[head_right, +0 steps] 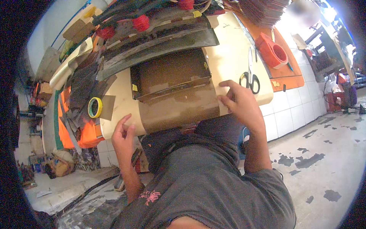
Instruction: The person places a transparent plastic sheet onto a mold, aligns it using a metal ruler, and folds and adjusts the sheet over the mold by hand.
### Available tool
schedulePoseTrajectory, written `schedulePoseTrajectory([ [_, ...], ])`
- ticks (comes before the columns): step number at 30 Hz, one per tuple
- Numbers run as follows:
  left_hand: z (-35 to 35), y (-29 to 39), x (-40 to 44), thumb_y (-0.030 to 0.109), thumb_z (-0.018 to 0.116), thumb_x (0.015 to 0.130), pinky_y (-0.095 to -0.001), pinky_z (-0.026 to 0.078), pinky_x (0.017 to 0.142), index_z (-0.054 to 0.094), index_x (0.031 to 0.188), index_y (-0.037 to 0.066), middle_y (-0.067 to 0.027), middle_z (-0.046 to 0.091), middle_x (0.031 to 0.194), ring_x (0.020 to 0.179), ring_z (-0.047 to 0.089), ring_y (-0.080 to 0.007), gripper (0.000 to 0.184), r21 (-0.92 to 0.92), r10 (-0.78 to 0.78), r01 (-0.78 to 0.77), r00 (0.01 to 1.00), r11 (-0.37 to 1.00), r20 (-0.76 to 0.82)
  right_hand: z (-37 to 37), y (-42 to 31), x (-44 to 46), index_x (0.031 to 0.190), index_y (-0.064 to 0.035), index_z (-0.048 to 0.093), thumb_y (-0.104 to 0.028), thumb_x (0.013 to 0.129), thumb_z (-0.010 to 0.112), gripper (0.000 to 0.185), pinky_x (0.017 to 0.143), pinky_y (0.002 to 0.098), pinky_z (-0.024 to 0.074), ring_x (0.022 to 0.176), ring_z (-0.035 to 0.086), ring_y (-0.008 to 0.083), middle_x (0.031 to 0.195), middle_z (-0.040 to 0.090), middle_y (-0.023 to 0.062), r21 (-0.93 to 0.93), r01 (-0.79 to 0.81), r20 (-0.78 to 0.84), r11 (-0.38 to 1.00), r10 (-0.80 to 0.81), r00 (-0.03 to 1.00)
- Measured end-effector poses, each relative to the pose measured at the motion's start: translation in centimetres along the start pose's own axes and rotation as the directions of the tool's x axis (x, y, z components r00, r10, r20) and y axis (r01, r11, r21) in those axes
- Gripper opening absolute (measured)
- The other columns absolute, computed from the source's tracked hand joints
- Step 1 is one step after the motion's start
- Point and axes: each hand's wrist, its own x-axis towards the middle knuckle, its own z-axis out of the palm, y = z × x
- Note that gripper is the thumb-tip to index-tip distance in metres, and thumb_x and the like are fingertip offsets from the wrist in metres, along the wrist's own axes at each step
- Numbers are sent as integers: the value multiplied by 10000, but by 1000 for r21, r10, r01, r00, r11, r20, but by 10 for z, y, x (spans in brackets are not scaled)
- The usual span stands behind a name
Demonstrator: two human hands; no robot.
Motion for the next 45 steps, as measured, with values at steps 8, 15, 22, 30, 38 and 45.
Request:
schedulePoseTrajectory([
  [8, 24, 6, 40, 160, 752, 797, -412, 419, 976, 547, 1314, 18, -173, 618, 1198, 1130, 549, -335, 574, 326, 529, -479, 844, 815, -84, 14, 17, 20, 1168, -39, 646, -125, 845, 695, 338, 645, 350, 478, 679, 615, 246, 781, 634, 142, -116, 219, -178, 969, -237, 955],
  [15, 37, -6, 55, 307, 663, 887, -439, 333, 1052, 537, 1287, -52, -242, 545, 1323, 1230, 509, -356, 552, 467, 583, -504, 812, 726, -30, 19, 12, 29, 1186, -117, 666, -273, 850, 696, 372, 685, 382, 478, 749, 626, 288, 809, 618, 126, -364, 176, -170, 915, -251, 953],
  [22, 44, -12, 60, 325, 668, 885, -450, 368, 1026, 574, 1244, -42, -217, 585, 1284, 1171, 541, -373, 523, 523, 605, -485, 792, 701, -78, 23, 14, 32, 1123, -119, 687, -323, 842, 698, 348, 678, 399, 480, 758, 630, 310, 820, 622, 118, -403, 173, -206, 899, -273, 940],
  [30, 43, -10, 69, 292, 667, 886, -433, 390, 991, 637, 1152, -31, -203, 612, 1250, 1119, 576, -358, 419, 503, 592, -474, 800, 723, -98, 30, 19, 36, 1052, -118, 710, -303, 841, 697, 281, 640, 387, 488, 713, 635, 295, 816, 624, 98, -441, 203, -281, 874, -349, 894],
  [38, 41, -6, 70, 208, 692, 862, -444, 439, 935, 669, 1078, -11, -193, 649, 1188, 1053, 615, -366, 309, 499, 616, -481, 775, 721, -143, 34, 18, 37, 977, -89, 713, -285, 824, 720, 249, 625, 370, 478, 684, 629, 285, 796, 624, 99, -483, 198, -315, 853, -381, 869],
  [45, 44, -11, 77, 220, 720, 819, -437, 449, 898, 685, 1036, -34, -219, 665, 1129, 1001, 643, -360, 335, 404, 581, -477, 792, 780, -186, 36, 14, 35, 964, -112, 716, -278, 836, 711, 210, 622, 380, 472, 686, 622, 307, 793, 616, 103, -443, 225, -329, 868, -390, 860],
])
